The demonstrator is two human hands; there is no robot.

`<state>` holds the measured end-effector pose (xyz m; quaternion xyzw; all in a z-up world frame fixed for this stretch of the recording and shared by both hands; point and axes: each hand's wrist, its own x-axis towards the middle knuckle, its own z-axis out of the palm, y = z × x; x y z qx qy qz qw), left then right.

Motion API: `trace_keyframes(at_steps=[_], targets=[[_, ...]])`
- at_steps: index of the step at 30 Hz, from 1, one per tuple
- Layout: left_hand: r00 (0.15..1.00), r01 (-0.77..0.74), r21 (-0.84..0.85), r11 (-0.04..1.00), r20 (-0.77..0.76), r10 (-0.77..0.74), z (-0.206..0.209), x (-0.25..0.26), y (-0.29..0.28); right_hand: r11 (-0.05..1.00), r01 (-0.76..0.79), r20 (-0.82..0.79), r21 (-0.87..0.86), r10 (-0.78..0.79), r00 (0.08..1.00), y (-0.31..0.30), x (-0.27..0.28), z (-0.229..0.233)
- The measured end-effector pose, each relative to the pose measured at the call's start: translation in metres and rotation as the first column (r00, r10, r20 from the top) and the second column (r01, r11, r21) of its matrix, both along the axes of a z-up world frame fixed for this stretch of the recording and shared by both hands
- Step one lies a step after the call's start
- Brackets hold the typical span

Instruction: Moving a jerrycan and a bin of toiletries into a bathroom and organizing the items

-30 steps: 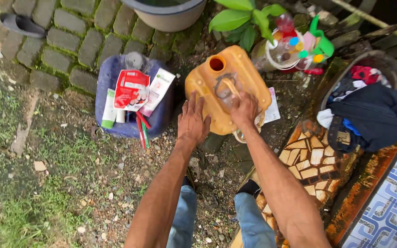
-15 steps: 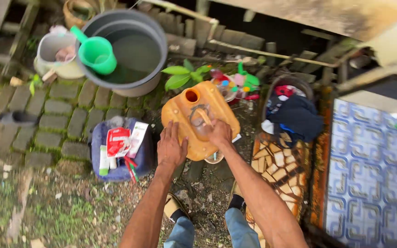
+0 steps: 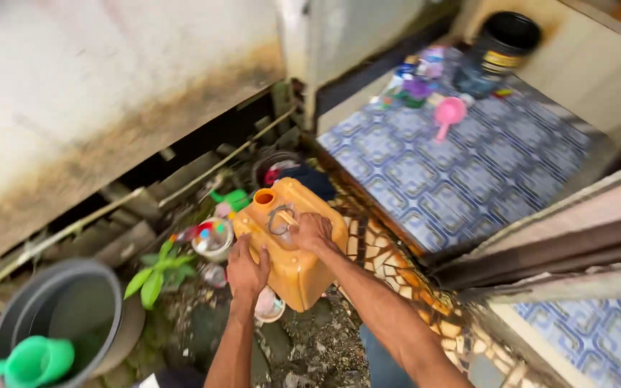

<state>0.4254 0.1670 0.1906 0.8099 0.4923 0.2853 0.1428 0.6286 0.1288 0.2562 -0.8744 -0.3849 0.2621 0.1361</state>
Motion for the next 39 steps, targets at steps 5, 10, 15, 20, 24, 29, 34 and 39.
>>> trace_keyframes(at_steps=[5, 10, 15, 20, 24, 29, 34, 39], targets=[[0.976, 0.199, -0.063, 0.978, -0.084, -0.203, -0.003, 0.156, 0.030, 0.985, 0.169, 0.015, -0.021, -0.169, 0.985, -0.033, 0.135, 0.039], [0.920, 0.303, -0.148, 0.941, -0.214, -0.330, -0.017, 0.330, 0.033, 0.954, 0.284, 0.038, -0.094, -0.282, 0.959, -0.061, 0.284, 0.053], [0.849, 0.408, -0.300, 0.862, -0.223, -0.479, 0.020, 0.495, 0.007, 0.890, 0.429, 0.043, -0.151, -0.428, 0.903, -0.101, 0.429, 0.077], [0.764, 0.533, -0.288, 0.796, -0.239, -0.599, 0.031, 0.658, -0.019, 0.801, 0.583, 0.043, -0.133, -0.583, 0.811, -0.142, 0.545, 0.117], [0.662, 0.614, -0.370, 0.697, -0.241, -0.710, 0.082, 0.760, -0.037, 0.696, 0.714, 0.076, -0.078, -0.710, 0.700, -0.166, 0.621, 0.145], [0.568, 0.688, -0.383, 0.616, -0.243, -0.786, 0.115, 0.877, -0.044, 0.559, 0.828, 0.118, -0.038, -0.820, 0.559, -0.181, 0.713, 0.151], [0.445, 0.752, -0.399, 0.525, -0.281, -0.850, 0.164, 0.989, -0.031, 0.393, 0.918, 0.123, -0.052, -0.910, 0.396, -0.166, 0.802, 0.178], [0.230, 0.829, -0.447, 0.335, -0.273, -0.934, 0.210, 1.069, -0.007, 0.333, 0.939, 0.076, -0.091, -0.937, 0.340, -0.153, 0.850, 0.249]])
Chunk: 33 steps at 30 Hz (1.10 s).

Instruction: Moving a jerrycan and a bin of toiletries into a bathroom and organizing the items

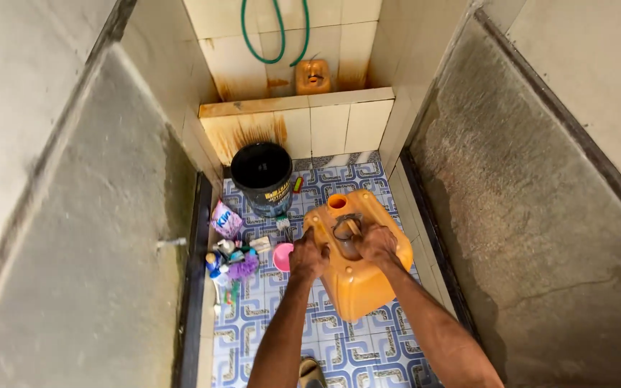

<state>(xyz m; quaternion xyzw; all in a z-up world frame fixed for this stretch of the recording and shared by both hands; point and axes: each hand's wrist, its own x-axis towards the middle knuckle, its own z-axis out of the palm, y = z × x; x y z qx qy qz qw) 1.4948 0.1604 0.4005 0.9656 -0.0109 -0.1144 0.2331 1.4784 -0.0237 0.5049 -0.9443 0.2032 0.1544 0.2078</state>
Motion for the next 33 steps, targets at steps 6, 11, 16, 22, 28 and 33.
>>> trace_keyframes(at_steps=[6, 11, 16, 22, 28, 33], targets=[[0.997, 0.068, -0.045, 0.997, -0.026, -0.070, 0.045, 0.062, 0.009, 0.984, 0.150, -0.040, 0.098, -0.146, 0.988, 0.007, 0.055, 0.011], [0.997, 0.078, -0.083, 0.994, -0.019, -0.080, 0.150, 0.080, 0.016, 0.975, 0.195, -0.006, 0.105, -0.195, 0.981, 0.012, 0.086, 0.039], [0.993, 0.106, -0.110, 0.988, 0.061, -0.100, 0.163, 0.130, 0.015, 0.969, 0.212, 0.055, 0.127, -0.220, 0.974, 0.014, 0.122, 0.075], [0.986, 0.111, -0.057, 0.992, 0.131, -0.103, 0.132, 0.204, -0.004, 0.969, 0.214, 0.044, 0.126, -0.221, 0.974, -0.011, 0.174, 0.075], [0.983, 0.050, 0.016, 0.999, 0.174, -0.052, 0.116, 0.291, -0.047, 0.973, 0.177, 0.043, 0.148, -0.186, 0.982, -0.045, 0.249, 0.111], [0.986, 0.015, 0.041, 0.999, 0.166, -0.022, 0.093, 0.386, -0.098, 0.994, 0.036, 0.033, 0.106, -0.040, 0.999, -0.107, 0.352, 0.075]])
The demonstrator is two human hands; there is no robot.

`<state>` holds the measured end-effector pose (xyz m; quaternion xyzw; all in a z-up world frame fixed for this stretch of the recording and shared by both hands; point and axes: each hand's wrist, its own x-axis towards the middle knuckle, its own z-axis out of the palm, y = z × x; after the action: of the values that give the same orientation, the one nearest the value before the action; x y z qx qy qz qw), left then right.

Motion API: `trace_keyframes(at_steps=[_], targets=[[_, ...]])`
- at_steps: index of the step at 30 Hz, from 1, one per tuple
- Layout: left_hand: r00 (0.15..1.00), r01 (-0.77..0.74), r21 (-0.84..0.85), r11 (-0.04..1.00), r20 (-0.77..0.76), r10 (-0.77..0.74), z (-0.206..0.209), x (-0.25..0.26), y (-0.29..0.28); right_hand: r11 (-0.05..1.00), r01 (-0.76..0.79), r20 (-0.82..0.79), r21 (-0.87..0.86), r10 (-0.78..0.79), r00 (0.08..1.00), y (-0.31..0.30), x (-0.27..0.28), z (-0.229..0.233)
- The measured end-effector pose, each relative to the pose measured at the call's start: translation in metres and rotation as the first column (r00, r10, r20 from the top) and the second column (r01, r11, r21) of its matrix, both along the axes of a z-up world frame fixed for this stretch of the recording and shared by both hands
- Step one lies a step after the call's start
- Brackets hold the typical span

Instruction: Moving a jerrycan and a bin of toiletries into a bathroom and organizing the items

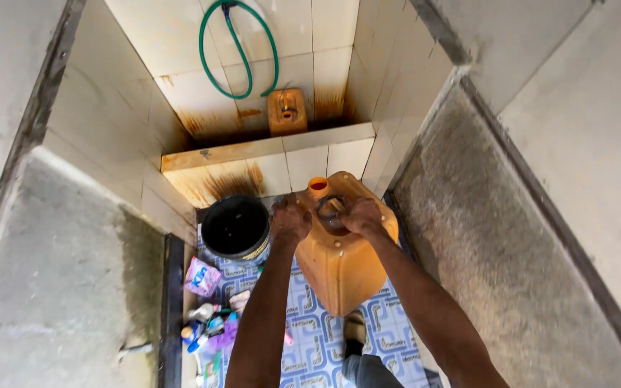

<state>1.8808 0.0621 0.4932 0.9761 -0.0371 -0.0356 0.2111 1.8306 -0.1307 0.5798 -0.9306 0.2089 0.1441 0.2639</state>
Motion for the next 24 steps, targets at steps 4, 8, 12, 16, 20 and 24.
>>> trace_keyframes(at_steps=[4, 8, 12, 16, 20, 24], targets=[[1.000, 0.013, -0.002, 1.000, 0.003, -0.013, 0.024, 0.061, -0.046, 0.999, -0.031, -0.043, -0.017, 0.030, 0.999, -0.042, 0.073, 0.005], [0.996, 0.059, 0.017, 0.998, 0.062, -0.060, 0.057, 0.116, -0.074, 0.961, -0.207, 0.042, -0.181, 0.218, 0.975, -0.070, 0.136, 0.024], [0.993, 0.025, -0.036, 0.999, 0.113, -0.021, 0.049, 0.178, -0.085, 0.962, -0.172, 0.116, -0.211, 0.200, 0.973, -0.103, 0.220, -0.002], [0.992, -0.019, -0.079, 0.997, 0.120, 0.028, 0.044, 0.244, -0.091, 0.953, -0.142, 0.155, -0.266, 0.188, 0.970, -0.132, 0.294, 0.003], [0.978, 0.045, -0.039, 0.998, 0.208, -0.036, 0.050, 0.316, -0.091, 0.968, -0.014, 0.324, -0.250, 0.098, 0.941, -0.152, 0.371, 0.014], [0.974, 0.163, -0.066, 0.984, 0.170, -0.150, 0.056, 0.386, -0.100, 0.970, 0.134, 0.431, -0.203, -0.035, 0.901, -0.177, 0.443, 0.015]])
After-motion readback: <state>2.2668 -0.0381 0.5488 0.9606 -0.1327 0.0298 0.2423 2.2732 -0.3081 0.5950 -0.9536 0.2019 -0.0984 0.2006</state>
